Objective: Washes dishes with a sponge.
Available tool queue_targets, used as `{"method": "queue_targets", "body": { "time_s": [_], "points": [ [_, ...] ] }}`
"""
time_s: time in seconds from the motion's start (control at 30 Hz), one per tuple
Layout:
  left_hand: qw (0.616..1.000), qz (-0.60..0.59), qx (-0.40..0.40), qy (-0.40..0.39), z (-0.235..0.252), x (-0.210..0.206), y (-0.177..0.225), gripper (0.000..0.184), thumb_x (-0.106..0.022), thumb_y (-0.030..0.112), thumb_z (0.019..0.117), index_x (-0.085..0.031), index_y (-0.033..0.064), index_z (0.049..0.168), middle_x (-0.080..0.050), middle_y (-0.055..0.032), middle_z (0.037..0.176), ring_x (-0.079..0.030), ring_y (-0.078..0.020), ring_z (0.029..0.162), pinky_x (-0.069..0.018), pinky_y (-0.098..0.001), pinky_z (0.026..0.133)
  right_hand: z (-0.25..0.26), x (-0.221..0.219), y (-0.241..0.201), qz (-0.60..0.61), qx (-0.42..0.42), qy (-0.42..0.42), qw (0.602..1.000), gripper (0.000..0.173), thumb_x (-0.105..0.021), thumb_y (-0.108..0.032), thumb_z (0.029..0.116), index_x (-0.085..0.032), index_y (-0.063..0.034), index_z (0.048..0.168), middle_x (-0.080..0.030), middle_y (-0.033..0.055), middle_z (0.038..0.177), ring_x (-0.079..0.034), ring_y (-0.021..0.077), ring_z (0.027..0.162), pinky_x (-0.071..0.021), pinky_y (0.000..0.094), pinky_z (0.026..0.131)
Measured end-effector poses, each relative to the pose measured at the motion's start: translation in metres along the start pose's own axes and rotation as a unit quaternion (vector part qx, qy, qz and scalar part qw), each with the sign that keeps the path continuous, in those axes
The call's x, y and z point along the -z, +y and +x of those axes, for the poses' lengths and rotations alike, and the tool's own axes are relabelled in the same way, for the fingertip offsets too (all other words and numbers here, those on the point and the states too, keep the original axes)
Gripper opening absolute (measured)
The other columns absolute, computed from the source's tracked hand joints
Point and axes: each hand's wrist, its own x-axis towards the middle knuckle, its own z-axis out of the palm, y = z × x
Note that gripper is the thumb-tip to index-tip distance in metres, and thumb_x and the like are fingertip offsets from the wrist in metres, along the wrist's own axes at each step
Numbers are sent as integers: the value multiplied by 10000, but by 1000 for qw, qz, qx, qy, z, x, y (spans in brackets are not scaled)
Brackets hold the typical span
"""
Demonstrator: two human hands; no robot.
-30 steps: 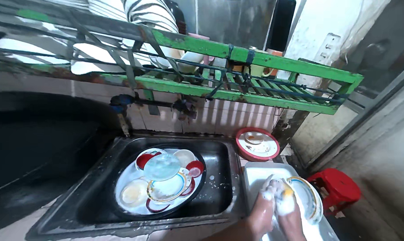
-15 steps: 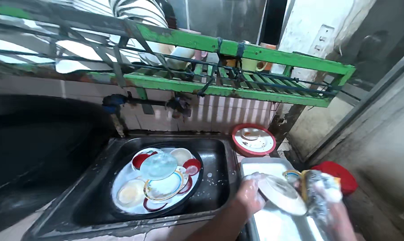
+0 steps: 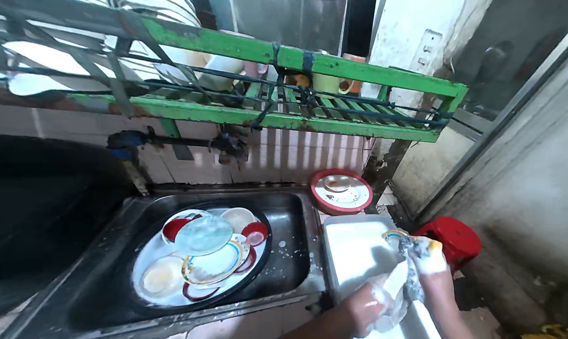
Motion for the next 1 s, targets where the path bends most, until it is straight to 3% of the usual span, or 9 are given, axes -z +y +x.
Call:
{"method": "queue_targets", "body": {
  "time_s": [0.1,0.23,0.33,0.47,0.53,0.6,0.7,0.83,1.0],
  "points": [
    [996,41,76,13,1,5,17,339,-528,-185,813,-565,59,1046,-596,-11,880,-589,-101,799,-513,-297,722,-37,-12,-15,-2,144,-19,989,467,-737,-233,852,-681,41,1225,-732,192,1122,-711,294,1056,-563,497,956],
    [994,-92,46,44,-2,1,22,613,-508,-202,788,-477,50,1346,-626,-86,1093,-641,-146,935,-554,-329,780,-2,-14,19,68,70,-12,995,455,-707,-135,927,-607,71,1320,-676,238,1243,-655,313,1174,-509,500,1041],
    [972,-204,-33,112,8,-13,23,263,-522,25,1012,-536,31,1274,-678,-94,1032,-683,-154,896,-586,-330,787,-8,-26,26,165,23,46,985,474,-687,-122,946,-561,74,1358,-671,209,1248,-660,234,1151,-531,427,1025],
    [961,31,-191,198,11,-28,12,383,-460,163,1079,-539,-87,1358,-637,-212,1254,-620,-192,1150,-491,-325,1026,-52,-40,14,262,46,43,963,433,-525,-37,999,-441,195,1354,-620,238,1224,-621,135,1110,-510,279,993],
    [913,170,-308,208,14,-40,-5,395,-551,64,999,-550,-170,1318,-636,-295,1270,-621,-280,1214,-457,-351,1084,-48,-34,10,338,13,4,941,356,-337,-45,1060,-425,176,1324,-627,139,1153,-620,35,1047,-520,203,931],
    [840,310,-403,189,31,-40,-21,470,-605,114,988,-541,-157,1366,-550,-295,1431,-480,-360,1405,-295,-421,1227,-53,-35,-27,524,-71,-23,848,489,-146,-210,1120,-248,81,1500,-532,188,1309,-605,177,1144,-536,366,973],
    [676,488,-516,195,54,-10,-19,503,-724,208,910,-631,11,1363,-581,-139,1464,-455,-359,1429,-316,-551,1194,-34,-70,12,692,36,-164,702,666,-492,-565,1018,-284,-251,1567,-606,111,1333,-661,336,1120,-587,546,836],
    [804,415,-371,210,50,52,16,506,-644,69,952,-544,-25,1439,-551,-166,1484,-501,-258,1394,-365,-415,1191,-40,-50,7,519,-152,-209,815,324,-244,-231,1105,-542,-105,1111,-693,-21,855,-692,67,797,-611,281,697],
    [746,539,-74,384,4,197,10,448,-529,149,1036,-539,146,1484,-527,-74,1520,-507,-286,1384,-418,-546,1127,-12,-29,39,0,-39,-203,978,466,-631,-161,986,-516,95,1358,-645,182,1160,-634,170,1006,-536,354,910]
  ]
}}
